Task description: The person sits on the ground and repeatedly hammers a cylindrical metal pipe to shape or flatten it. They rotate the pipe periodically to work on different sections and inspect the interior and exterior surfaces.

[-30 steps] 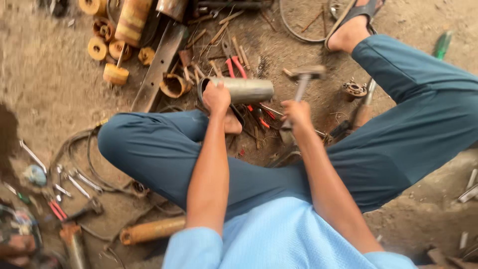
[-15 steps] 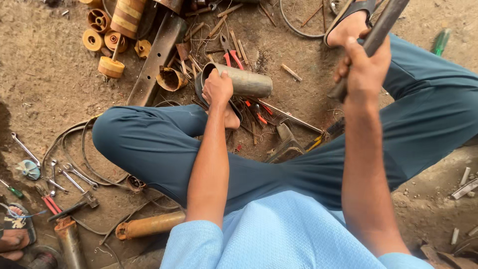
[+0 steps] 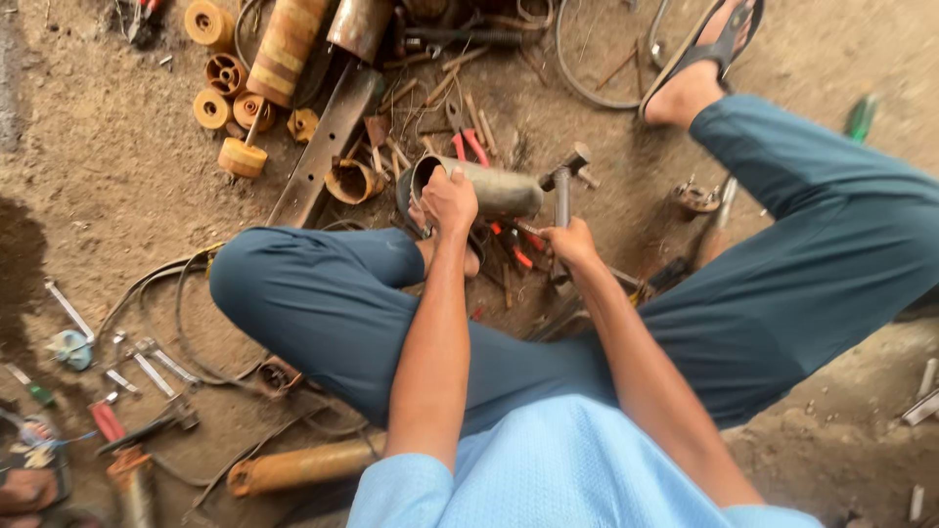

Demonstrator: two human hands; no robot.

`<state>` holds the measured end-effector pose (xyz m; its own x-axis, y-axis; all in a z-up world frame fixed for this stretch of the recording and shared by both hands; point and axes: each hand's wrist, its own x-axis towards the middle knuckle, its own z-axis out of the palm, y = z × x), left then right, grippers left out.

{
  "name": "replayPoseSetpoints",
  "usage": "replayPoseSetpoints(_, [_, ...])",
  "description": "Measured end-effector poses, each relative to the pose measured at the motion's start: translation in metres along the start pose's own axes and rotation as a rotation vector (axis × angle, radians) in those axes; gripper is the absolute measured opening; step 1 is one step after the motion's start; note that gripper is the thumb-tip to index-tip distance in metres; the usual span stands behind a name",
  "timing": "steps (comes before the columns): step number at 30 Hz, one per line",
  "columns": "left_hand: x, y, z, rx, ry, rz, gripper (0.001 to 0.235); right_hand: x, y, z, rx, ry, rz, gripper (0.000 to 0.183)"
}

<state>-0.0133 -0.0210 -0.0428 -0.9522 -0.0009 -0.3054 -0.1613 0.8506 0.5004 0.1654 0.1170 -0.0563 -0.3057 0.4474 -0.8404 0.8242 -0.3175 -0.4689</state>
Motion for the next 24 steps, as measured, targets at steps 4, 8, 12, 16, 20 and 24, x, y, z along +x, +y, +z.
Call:
replayPoseSetpoints(4, [-0.002, -0.002, 0.004, -0.043, -0.063, 0.045, 0.034, -0.060, -0.064, -0.046, 0.202, 0.014, -0.223, 0.017])
replayPoseSetpoints(8, [0.013, 0.000, 0.001, -0.072, -0.066, 0.003, 0.048, -0.091, -0.134, -0.103, 0.317, 0.186, -0.503, 0.013])
replayPoseSetpoints(12, [0.026, -0.009, 0.002, -0.124, -0.108, -0.095, 0.071, -0.097, -0.163, -0.125, 0.547, 0.110, -0.840, 0.029])
replayPoseSetpoints(16, [0.035, -0.016, 0.005, -0.146, -0.230, -0.138, 0.087, -0.105, -0.143, -0.049, 0.527, 0.310, -0.778, 0.070])
replayPoseSetpoints(20, [0.048, -0.013, 0.001, -0.136, -0.356, -0.128, 0.098, -0.098, -0.067, 0.048, 0.242, 0.107, -0.404, 0.054])
replayPoseSetpoints(24, [0.039, -0.024, -0.003, -0.268, -0.369, -0.390, 0.094, -0.060, -0.003, 0.043, 0.126, 0.000, -0.201, 0.033])
